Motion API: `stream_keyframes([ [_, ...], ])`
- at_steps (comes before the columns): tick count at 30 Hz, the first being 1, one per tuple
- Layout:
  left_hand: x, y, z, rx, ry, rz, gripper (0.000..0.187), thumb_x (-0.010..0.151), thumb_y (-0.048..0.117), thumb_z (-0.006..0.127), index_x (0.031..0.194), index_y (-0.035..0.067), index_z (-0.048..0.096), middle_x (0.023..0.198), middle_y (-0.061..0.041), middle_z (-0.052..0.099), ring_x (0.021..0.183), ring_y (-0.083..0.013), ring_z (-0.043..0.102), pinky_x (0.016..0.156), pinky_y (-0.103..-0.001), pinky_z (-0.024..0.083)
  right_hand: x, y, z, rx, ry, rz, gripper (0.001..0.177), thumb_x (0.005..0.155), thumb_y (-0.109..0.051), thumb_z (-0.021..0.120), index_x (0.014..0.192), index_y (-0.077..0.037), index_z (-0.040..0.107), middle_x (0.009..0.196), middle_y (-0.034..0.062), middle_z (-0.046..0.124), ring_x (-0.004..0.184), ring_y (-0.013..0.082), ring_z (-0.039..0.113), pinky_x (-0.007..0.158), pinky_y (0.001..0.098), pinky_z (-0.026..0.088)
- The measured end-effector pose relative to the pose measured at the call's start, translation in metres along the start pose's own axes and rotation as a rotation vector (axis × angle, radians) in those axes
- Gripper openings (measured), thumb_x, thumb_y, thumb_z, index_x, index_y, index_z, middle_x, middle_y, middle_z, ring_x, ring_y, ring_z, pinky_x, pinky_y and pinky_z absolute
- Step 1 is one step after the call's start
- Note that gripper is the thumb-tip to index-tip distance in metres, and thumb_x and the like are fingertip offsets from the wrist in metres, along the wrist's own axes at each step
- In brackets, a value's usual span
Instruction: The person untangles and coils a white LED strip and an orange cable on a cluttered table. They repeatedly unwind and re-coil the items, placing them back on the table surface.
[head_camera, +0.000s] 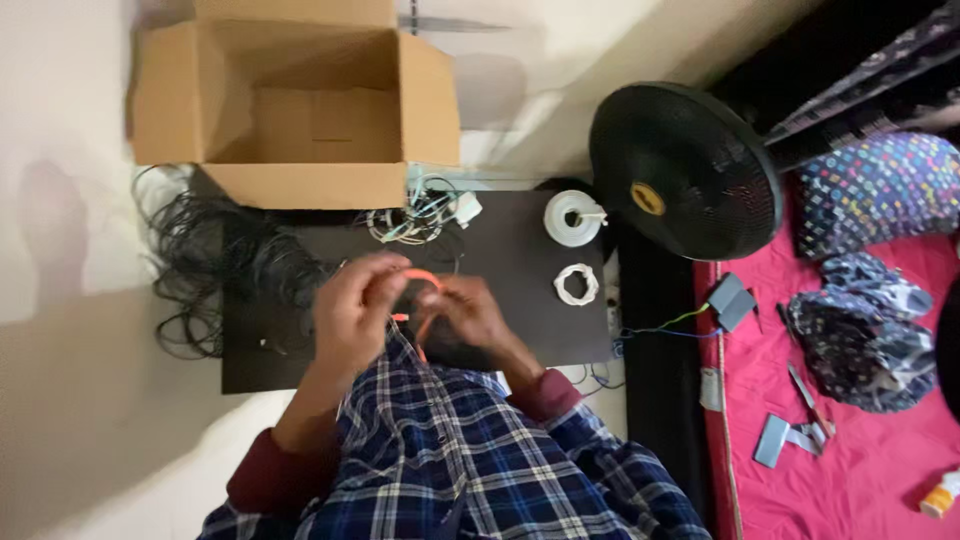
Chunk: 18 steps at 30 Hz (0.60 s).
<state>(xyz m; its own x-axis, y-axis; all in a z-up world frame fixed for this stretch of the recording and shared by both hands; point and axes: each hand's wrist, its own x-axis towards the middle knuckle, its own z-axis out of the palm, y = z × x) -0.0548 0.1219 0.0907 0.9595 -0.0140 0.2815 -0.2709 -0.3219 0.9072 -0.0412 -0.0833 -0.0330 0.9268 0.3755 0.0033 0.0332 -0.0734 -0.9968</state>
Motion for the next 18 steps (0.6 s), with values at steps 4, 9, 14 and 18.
stream_keyframes([
  [4, 0.01, -0.015, -0.045, -0.254, 0.225, 0.05, 0.018, 0.108, 0.014, 0.067, 0.119, -0.001, 0.066, 0.105, -0.004, 0.066, 0.079, -0.0049, 0.052, 0.069, -0.021, 0.042, -0.011, 0.009, -0.032, 0.066, 0.228, 0.144, 0.034, 0.102, -0.034, 0.06, 0.093, -0.003, 0.072, 0.07, 0.0009, 0.062, 0.055, 0.0076, 0.055, 0.046, 0.0267, 0.045],
  [9, 0.018, -0.025, -0.08, -0.413, 0.279, 0.099, 0.019, 0.109, 0.012, 0.067, 0.122, -0.001, 0.062, 0.096, -0.002, 0.062, 0.072, -0.0028, 0.048, 0.065, -0.017, 0.039, -0.023, 0.005, -0.073, 0.068, 0.323, -0.046, 0.034, 0.104, -0.034, 0.062, 0.096, -0.003, 0.071, 0.079, 0.0002, 0.063, 0.059, 0.0035, 0.05, 0.054, 0.0234, 0.049],
  [14, 0.028, -0.026, -0.077, -0.409, 0.339, 0.1, 0.02, 0.111, 0.015, 0.066, 0.122, -0.001, 0.061, 0.095, -0.003, 0.062, 0.075, -0.0073, 0.055, 0.07, -0.022, 0.046, -0.03, -0.026, -0.1, -0.127, 0.26, 0.002, 0.03, 0.107, -0.026, 0.064, 0.094, 0.0, 0.07, 0.081, 0.0032, 0.063, 0.07, 0.007, 0.055, 0.064, 0.0239, 0.047],
  [18, 0.037, -0.005, -0.067, 0.315, 0.515, 0.429, 0.028, 0.112, 0.015, 0.064, 0.129, -0.004, 0.055, 0.128, -0.025, 0.056, 0.129, -0.0293, 0.054, 0.107, -0.042, 0.049, -0.039, -0.087, -0.093, 0.103, 0.104, 0.021, 0.021, 0.105, -0.02, 0.058, 0.113, -0.002, 0.066, 0.08, 0.0052, 0.067, 0.071, 0.0114, 0.063, 0.066, 0.0245, 0.052],
])
